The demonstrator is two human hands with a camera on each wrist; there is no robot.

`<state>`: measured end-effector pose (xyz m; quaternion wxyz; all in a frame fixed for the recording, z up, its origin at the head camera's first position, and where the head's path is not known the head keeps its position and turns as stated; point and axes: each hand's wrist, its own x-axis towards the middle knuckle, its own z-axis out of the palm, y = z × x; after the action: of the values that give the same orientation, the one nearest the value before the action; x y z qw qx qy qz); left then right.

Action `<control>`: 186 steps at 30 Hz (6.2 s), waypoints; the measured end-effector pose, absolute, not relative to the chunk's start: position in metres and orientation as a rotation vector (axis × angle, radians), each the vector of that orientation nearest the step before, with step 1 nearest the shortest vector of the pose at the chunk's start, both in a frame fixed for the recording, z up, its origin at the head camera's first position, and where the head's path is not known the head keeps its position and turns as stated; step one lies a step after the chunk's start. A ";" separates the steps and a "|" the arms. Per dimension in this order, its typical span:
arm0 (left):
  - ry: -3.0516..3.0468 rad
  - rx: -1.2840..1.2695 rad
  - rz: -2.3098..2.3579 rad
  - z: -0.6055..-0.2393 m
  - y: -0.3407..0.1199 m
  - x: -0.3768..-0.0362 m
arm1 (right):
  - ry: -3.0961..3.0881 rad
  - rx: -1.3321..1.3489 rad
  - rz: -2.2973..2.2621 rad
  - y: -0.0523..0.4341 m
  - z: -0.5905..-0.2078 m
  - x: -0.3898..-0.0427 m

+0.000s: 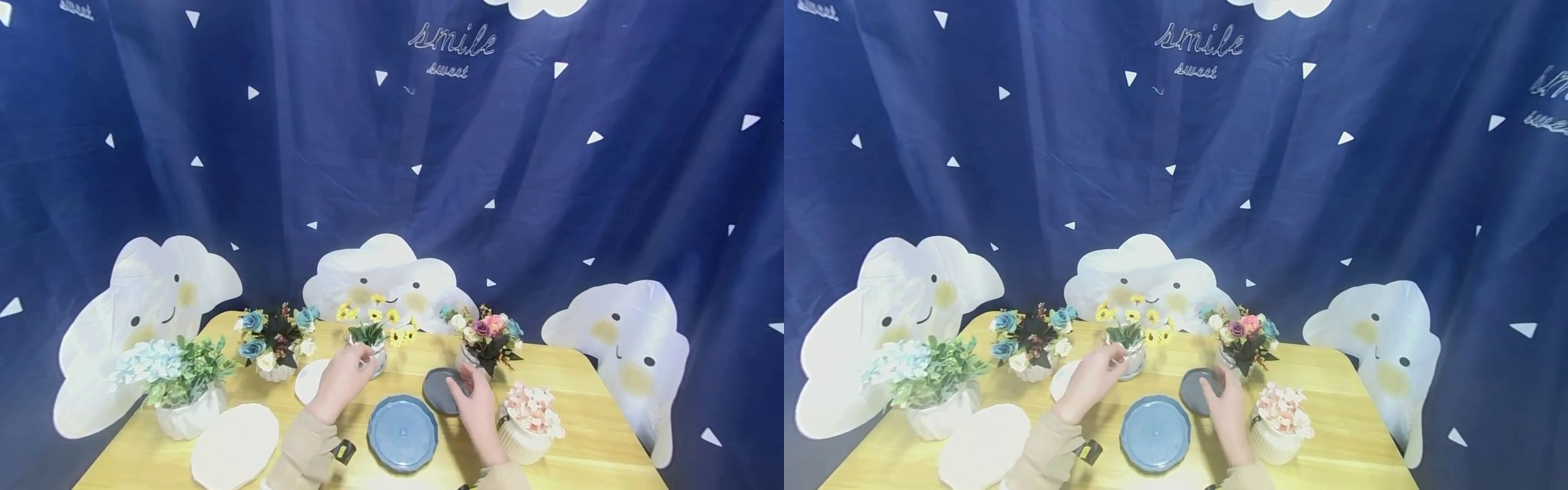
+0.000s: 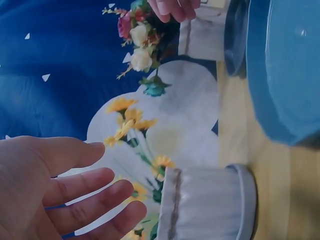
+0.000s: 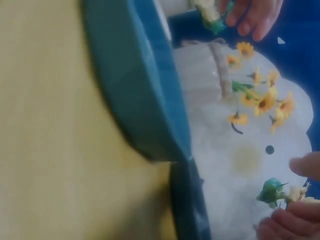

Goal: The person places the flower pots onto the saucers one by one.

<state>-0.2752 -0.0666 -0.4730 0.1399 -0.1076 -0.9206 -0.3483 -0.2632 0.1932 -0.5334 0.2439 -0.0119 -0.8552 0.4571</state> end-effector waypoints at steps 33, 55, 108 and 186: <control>-2.939 -0.760 -0.828 -0.510 0.006 -0.295 | -2.174 -0.496 1.407 0.209 -0.553 -0.300; -3.028 -0.881 -0.598 -0.525 0.028 -0.327 | -2.177 -0.515 1.318 0.217 -0.556 -0.333; -3.051 -0.872 -0.575 -0.532 0.036 -0.337 | -1.927 -0.548 1.571 0.218 -0.548 -0.341; -3.009 -0.882 -0.491 -0.535 0.035 -0.334 | -2.124 -0.322 1.391 0.176 -0.556 -0.282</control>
<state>-0.3339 0.0347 -0.5346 -0.0164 -0.2779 -0.9479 -0.1548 -0.2820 0.1763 -0.5564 0.2872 -0.1207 -0.7950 0.5205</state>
